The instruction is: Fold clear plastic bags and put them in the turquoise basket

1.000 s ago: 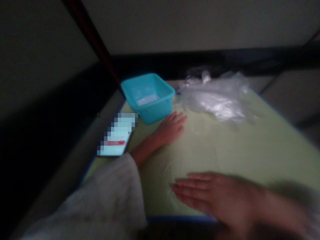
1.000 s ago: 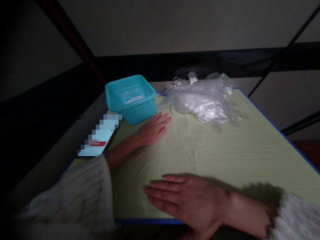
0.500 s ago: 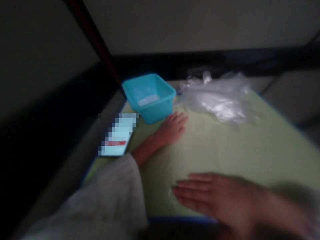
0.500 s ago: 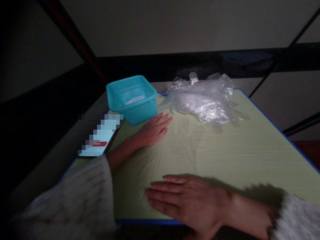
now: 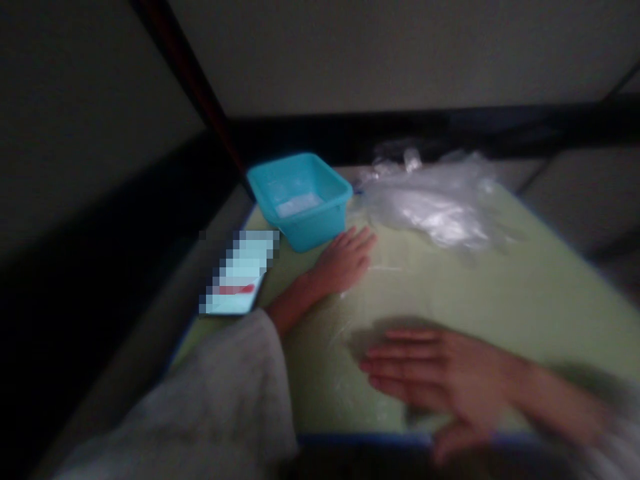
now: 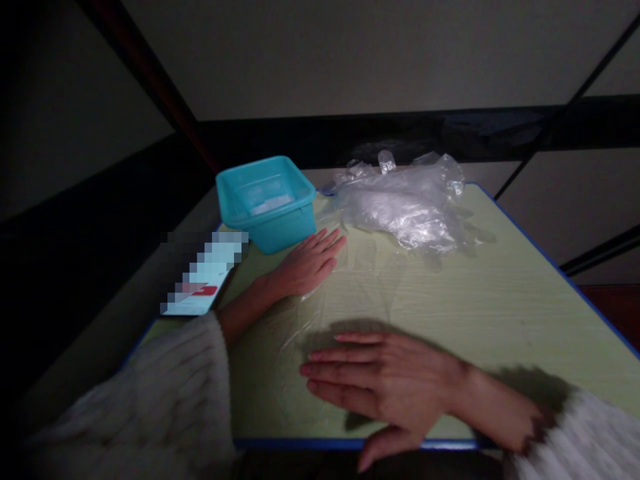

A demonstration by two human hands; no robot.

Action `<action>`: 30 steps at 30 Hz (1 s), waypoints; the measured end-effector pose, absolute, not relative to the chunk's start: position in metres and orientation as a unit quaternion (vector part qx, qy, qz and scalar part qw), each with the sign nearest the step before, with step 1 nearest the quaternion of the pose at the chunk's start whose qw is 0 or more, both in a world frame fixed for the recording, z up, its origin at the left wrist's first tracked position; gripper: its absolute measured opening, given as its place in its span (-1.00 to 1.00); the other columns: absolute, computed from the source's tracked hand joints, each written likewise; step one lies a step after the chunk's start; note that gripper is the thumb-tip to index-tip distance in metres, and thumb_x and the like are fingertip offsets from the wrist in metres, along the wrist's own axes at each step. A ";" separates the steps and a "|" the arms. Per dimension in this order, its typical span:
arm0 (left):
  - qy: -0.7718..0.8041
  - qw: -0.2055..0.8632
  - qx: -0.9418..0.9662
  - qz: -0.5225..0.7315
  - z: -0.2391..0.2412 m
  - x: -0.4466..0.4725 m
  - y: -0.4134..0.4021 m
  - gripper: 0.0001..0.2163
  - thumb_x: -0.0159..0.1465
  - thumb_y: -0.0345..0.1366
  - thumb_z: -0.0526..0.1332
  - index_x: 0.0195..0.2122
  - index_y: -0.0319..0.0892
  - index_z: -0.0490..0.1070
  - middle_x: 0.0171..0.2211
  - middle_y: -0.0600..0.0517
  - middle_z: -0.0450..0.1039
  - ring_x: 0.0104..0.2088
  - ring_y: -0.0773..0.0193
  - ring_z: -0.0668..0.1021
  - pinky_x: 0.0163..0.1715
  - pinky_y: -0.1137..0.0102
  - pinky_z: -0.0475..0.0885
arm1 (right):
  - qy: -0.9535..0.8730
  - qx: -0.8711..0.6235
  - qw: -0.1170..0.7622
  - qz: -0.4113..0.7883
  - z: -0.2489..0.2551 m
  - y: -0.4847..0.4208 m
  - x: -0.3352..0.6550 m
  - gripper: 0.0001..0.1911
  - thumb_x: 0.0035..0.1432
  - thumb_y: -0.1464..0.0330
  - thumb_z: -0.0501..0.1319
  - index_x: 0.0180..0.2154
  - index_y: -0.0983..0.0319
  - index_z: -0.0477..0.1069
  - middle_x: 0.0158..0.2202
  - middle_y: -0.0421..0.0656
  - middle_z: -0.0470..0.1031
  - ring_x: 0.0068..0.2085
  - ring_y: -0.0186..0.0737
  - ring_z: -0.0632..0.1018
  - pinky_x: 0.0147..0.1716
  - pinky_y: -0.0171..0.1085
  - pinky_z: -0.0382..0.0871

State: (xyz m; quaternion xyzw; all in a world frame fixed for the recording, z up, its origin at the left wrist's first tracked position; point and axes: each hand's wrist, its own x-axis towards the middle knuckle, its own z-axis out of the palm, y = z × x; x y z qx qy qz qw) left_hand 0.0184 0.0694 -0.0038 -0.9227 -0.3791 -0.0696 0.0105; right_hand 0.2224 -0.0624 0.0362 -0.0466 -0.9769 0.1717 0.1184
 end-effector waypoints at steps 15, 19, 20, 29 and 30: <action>-0.352 -0.041 -0.930 -0.104 0.021 0.006 0.038 -0.54 0.39 -0.29 -0.20 0.29 -0.35 -0.07 0.33 -0.21 -0.06 0.33 0.17 0.01 0.28 0.18 0.05 | -0.967 -0.121 0.207 0.084 0.023 -0.028 0.249 -0.37 0.32 0.13 -0.05 0.26 0.39 0.04 0.21 0.14 0.26 0.28 -0.07 0.18 0.18 0.02 0.17; -0.261 -0.062 -0.960 -0.077 0.033 0.014 -0.004 -0.53 0.37 -0.31 -0.14 0.28 -0.38 -0.04 0.34 -0.20 -0.09 0.35 0.17 -0.05 0.31 0.20 -0.02 | -0.959 -0.166 0.228 0.030 0.019 -0.019 0.260 -0.50 0.34 0.19 -0.06 0.17 0.36 0.21 0.10 0.11 0.40 0.20 -0.06 0.33 0.10 0.02 0.30; -0.237 -0.072 -0.966 -0.068 0.036 0.016 -0.015 -0.50 0.35 -0.31 -0.10 0.29 -0.39 -0.08 0.35 -0.19 -0.14 0.35 0.19 -0.07 0.32 0.24 -0.04 | -0.956 -0.178 0.233 0.015 0.019 -0.017 0.263 -0.53 0.35 0.21 -0.06 0.12 0.36 0.27 0.05 0.10 0.45 0.16 -0.06 0.39 0.06 0.01 0.34; -0.166 -0.131 -0.976 -0.045 0.035 0.024 -0.066 -0.45 0.32 -0.16 0.00 0.27 -0.36 0.01 0.33 -0.18 -0.05 0.34 0.16 -0.01 0.32 0.25 -0.09 | -0.925 -0.278 0.258 -0.031 0.029 -0.008 0.282 -0.61 0.33 0.28 -0.07 -0.10 0.34 0.45 -0.12 0.03 0.56 -0.07 -0.10 0.55 -0.11 -0.10 0.45; -0.162 -0.135 -0.977 -0.044 0.033 0.024 -0.069 -0.45 0.33 -0.14 0.00 0.27 -0.35 0.02 0.33 -0.18 -0.06 0.34 0.14 -0.01 0.32 0.25 -0.09 | -0.924 -0.285 0.255 -0.031 0.028 -0.007 0.283 -0.60 0.33 0.29 -0.08 -0.11 0.35 0.46 -0.13 0.03 0.56 -0.08 -0.10 0.55 -0.11 -0.11 0.45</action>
